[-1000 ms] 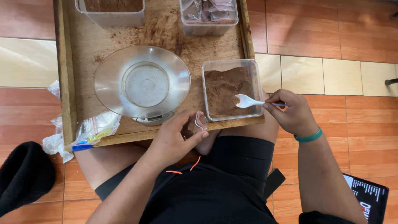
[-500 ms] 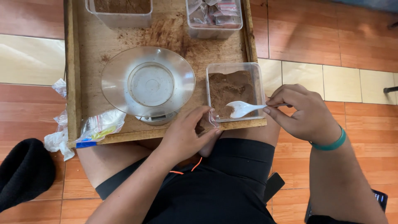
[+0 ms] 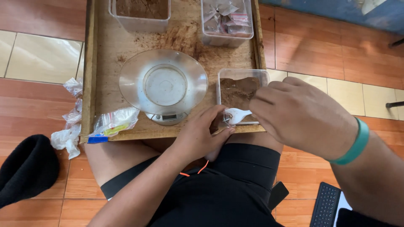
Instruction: Scooping brown powder into small plastic bags, weighing them on a scale, and sealing them manually.
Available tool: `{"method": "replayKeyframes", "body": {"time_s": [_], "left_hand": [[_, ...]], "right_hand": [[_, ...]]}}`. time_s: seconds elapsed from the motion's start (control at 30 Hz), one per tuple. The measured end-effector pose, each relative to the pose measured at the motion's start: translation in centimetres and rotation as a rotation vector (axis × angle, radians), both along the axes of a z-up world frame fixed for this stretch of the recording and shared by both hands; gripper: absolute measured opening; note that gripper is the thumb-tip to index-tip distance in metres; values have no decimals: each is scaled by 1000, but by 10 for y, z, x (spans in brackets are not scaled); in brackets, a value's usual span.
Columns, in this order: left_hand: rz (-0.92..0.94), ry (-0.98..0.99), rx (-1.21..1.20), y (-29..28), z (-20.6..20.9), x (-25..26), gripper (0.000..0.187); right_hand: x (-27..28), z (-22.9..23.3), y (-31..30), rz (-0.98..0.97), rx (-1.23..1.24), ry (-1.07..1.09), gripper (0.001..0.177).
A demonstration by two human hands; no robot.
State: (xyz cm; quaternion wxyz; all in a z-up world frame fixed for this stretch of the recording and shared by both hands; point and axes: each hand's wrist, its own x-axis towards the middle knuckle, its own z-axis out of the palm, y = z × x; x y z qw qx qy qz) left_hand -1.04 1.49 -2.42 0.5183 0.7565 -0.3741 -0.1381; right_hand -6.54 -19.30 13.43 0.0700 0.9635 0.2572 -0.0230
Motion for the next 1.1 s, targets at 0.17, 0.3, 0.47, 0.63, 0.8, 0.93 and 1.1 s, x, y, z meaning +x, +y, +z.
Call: {"method": "replayKeyframes", "body": {"time_s": [0.17,0.3,0.47,0.63,0.8,0.93,1.1], "left_hand": [[-1,34,-35,-1,2,-2,51],[31,61,-100,1,10,-1,41],[121,91,-96,8,2,2,48],[99,340,-51,18,25,9,34],[45,705,-437,18,44,18,50],[22,520,-411,11,67,29,48],[-72,685,-611,12,82,38,28]], "right_hand": [[-1,31,30,29,-230,67,10],[-4,42,25,-37,-150,94,7],[-14,-11,-32,-485,-78,105,23],[-23,-114,-70,-709,88,102,22],[-34,-141,-60,-576,164,-349,31],[-3,-91,-2,-422,789,-283,19],[26,-67,28,-283,1048,-241,16]]}}
